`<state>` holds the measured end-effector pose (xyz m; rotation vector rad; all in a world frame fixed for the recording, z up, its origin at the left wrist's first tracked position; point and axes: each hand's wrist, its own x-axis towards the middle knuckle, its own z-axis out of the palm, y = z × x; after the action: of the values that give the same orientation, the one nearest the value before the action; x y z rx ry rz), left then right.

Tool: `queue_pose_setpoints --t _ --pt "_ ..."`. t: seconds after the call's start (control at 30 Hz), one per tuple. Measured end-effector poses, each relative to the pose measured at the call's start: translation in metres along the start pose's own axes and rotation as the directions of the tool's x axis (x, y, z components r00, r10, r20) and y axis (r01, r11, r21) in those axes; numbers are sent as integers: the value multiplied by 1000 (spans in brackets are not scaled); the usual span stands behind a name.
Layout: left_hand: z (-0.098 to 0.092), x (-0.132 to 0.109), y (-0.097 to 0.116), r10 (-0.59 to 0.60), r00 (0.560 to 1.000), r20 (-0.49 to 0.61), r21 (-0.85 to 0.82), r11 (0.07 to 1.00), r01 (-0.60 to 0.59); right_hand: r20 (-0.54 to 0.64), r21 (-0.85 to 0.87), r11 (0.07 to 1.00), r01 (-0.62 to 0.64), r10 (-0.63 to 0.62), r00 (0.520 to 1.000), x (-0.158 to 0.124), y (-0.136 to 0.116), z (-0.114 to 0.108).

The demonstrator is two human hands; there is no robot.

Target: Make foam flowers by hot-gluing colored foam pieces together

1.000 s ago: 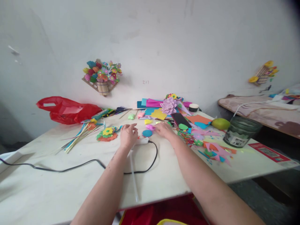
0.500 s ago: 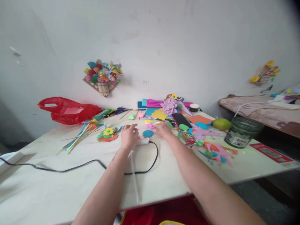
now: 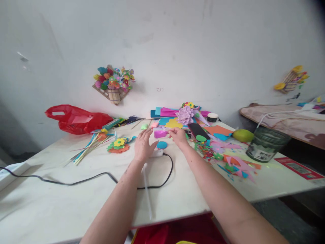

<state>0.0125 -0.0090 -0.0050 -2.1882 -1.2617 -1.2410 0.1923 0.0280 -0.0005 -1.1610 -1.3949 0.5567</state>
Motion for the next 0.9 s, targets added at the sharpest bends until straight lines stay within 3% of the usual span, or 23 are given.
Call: queue_pose_setpoints --t 0.1,0.27,0.47,0.63,0.9 --pt "-2 2 7 66 997 29 48 997 -67 113 209 974 -88 65 991 -8 -16 7" --pt "-3 5 6 75 994 74 54 995 -79 258 381 890 -252 159 953 -14 -26 11" --pt "5 2 -8 73 994 86 -155 986 -59 475 475 787 -392 145 868 -14 -20 4" --pt "6 2 -8 14 989 145 -293 956 29 515 458 793 -402 131 847 -16 -23 -1" --pt "0 4 -7 -66 978 197 -330 935 129 541 456 799 -391 100 835 -15 -21 -3"
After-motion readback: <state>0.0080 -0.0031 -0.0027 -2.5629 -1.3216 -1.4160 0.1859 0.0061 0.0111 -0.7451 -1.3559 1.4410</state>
